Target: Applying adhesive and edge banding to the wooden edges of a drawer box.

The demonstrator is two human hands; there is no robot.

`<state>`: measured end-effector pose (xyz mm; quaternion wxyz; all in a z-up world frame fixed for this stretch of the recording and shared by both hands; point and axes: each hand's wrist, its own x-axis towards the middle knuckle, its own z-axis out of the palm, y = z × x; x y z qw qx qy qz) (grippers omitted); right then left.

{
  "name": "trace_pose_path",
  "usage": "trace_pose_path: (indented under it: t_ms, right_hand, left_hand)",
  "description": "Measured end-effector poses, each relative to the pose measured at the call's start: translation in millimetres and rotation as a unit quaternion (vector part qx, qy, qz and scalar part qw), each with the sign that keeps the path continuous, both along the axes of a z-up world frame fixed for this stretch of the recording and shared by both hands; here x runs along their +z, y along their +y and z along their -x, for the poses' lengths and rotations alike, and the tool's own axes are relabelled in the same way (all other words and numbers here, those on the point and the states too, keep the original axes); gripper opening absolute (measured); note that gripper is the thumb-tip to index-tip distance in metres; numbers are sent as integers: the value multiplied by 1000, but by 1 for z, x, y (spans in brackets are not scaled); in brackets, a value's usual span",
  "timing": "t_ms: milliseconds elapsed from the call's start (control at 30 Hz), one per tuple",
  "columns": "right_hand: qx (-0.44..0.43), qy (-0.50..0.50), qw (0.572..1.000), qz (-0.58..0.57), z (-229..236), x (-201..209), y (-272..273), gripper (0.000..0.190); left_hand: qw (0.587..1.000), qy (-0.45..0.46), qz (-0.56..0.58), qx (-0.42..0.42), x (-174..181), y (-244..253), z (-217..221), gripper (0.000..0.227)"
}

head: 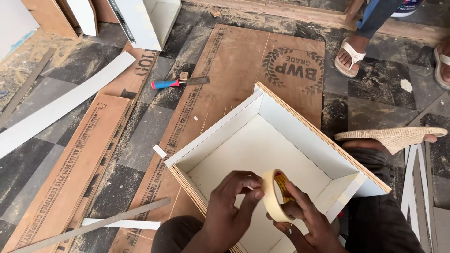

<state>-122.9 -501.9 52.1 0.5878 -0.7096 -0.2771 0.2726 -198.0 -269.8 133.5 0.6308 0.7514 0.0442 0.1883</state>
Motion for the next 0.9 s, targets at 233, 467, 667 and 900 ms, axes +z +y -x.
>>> trace_pose_path:
  t_ms: [233, 467, 667, 900]
  right_hand:
    - [19, -43, 999, -22, 18, -9, -23, 84]
    - [29, 82, 991, -104, 49, -79, -83, 90]
    - [22, -148, 988, 29, 72, -35, -83, 82]
    - [95, -196, 971, 95, 98, -23, -105, 75]
  left_hand:
    - [980, -113, -163, -11, 12, 1, 23, 17]
    - [976, -74, -195, -61, 29, -9, 45, 16]
    - [964, -69, -204, -158, 57, -10, 64, 38]
    - [931, -30, -259, -257, 60, -29, 74, 37]
